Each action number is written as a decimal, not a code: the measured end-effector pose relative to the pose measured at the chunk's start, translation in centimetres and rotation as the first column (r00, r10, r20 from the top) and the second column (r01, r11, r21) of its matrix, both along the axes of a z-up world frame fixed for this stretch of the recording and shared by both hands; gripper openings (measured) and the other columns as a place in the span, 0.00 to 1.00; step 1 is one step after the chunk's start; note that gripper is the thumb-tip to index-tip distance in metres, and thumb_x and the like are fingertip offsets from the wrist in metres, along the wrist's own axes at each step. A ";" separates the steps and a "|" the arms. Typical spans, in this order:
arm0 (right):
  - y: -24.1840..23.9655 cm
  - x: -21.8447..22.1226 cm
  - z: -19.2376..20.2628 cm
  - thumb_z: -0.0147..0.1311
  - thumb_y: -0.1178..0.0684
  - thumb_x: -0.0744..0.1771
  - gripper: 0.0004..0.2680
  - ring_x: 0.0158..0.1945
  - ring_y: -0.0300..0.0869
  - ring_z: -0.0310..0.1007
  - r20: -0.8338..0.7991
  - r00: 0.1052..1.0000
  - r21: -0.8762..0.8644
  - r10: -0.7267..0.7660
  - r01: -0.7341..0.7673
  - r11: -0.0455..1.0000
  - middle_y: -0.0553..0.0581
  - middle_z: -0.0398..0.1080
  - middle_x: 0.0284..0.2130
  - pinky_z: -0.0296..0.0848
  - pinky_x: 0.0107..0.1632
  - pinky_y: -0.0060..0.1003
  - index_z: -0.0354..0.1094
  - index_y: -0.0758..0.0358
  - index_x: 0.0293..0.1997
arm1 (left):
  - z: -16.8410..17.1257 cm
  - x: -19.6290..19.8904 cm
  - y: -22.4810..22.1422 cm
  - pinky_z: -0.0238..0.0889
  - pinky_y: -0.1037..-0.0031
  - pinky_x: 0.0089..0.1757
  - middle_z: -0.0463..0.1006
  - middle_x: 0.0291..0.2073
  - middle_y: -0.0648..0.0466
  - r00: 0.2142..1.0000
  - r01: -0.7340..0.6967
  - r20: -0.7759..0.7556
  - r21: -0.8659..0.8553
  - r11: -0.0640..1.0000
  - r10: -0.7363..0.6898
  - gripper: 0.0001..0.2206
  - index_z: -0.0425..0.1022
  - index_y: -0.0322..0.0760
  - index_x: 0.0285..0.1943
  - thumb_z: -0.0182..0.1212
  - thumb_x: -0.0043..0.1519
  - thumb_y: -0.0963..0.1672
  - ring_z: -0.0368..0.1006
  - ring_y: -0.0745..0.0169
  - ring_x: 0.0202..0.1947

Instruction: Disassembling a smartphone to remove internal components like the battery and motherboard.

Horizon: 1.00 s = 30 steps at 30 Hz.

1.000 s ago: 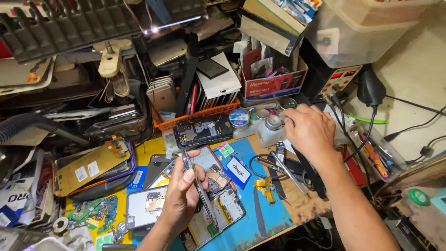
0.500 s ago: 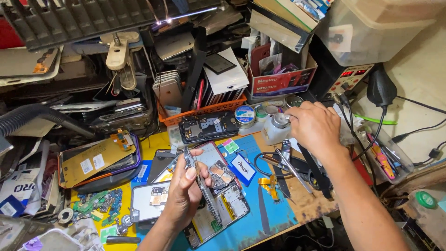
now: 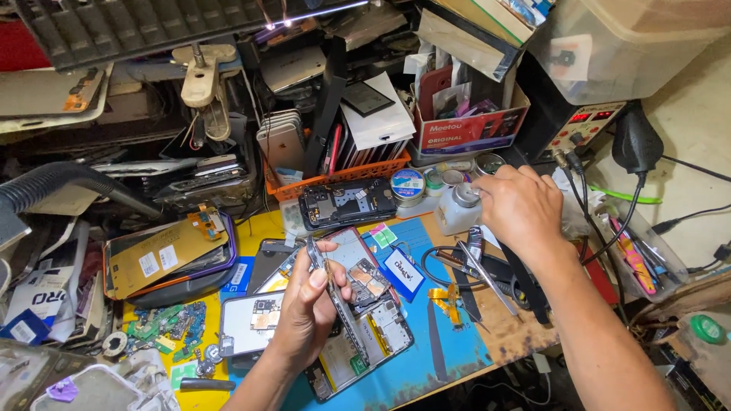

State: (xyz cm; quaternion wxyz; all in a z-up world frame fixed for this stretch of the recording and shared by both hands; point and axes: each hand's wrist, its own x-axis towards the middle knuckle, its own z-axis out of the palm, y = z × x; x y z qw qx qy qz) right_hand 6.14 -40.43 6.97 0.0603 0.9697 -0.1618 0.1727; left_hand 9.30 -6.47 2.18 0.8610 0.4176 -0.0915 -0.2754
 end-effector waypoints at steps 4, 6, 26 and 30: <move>1.1 -1.1 1.4 0.55 0.50 0.67 0.08 0.46 0.54 0.75 0.098 0.995 0.005 0.010 -0.011 1.000 0.51 0.77 0.41 0.72 0.43 0.55 0.79 0.42 0.48 | 0.1 0.0 0.1 0.65 0.67 0.38 0.72 0.32 0.52 1.000 0.001 -0.016 -0.026 1.000 -0.001 0.30 0.59 0.39 0.63 0.66 0.54 0.51 0.69 0.61 0.29; 3.8 -2.4 2.9 0.55 0.51 0.67 0.08 0.40 0.47 0.75 0.158 0.984 0.227 0.086 -0.121 0.966 0.51 0.78 0.39 0.72 0.43 0.47 0.80 0.46 0.47 | 0.1 -0.1 -0.1 0.65 0.67 0.39 0.72 0.32 0.52 1.000 0.003 -0.009 -0.052 0.999 -0.003 0.28 0.59 0.40 0.61 0.66 0.55 0.50 0.69 0.62 0.30; 20.7 -7.1 1.8 0.57 0.56 0.66 0.07 0.35 0.33 0.82 0.394 0.868 0.829 0.301 -0.477 0.292 0.50 0.82 0.37 0.82 0.40 0.27 0.80 0.59 0.45 | 0.3 -0.5 0.6 0.66 0.64 0.36 0.70 0.33 0.53 0.996 0.070 0.071 -0.102 0.992 -0.063 0.29 0.59 0.42 0.61 0.68 0.56 0.52 0.70 0.55 0.38; 20.7 -7.1 1.5 0.58 0.55 0.65 0.07 0.35 0.32 0.80 0.384 0.881 0.837 0.277 -0.459 0.300 0.49 0.83 0.37 0.80 0.38 0.27 0.80 0.58 0.45 | 0.2 -0.5 0.6 0.64 0.65 0.43 0.71 0.32 0.52 0.994 0.069 0.087 -0.122 0.990 -0.059 0.30 0.58 0.40 0.61 0.70 0.55 0.51 0.69 0.58 0.37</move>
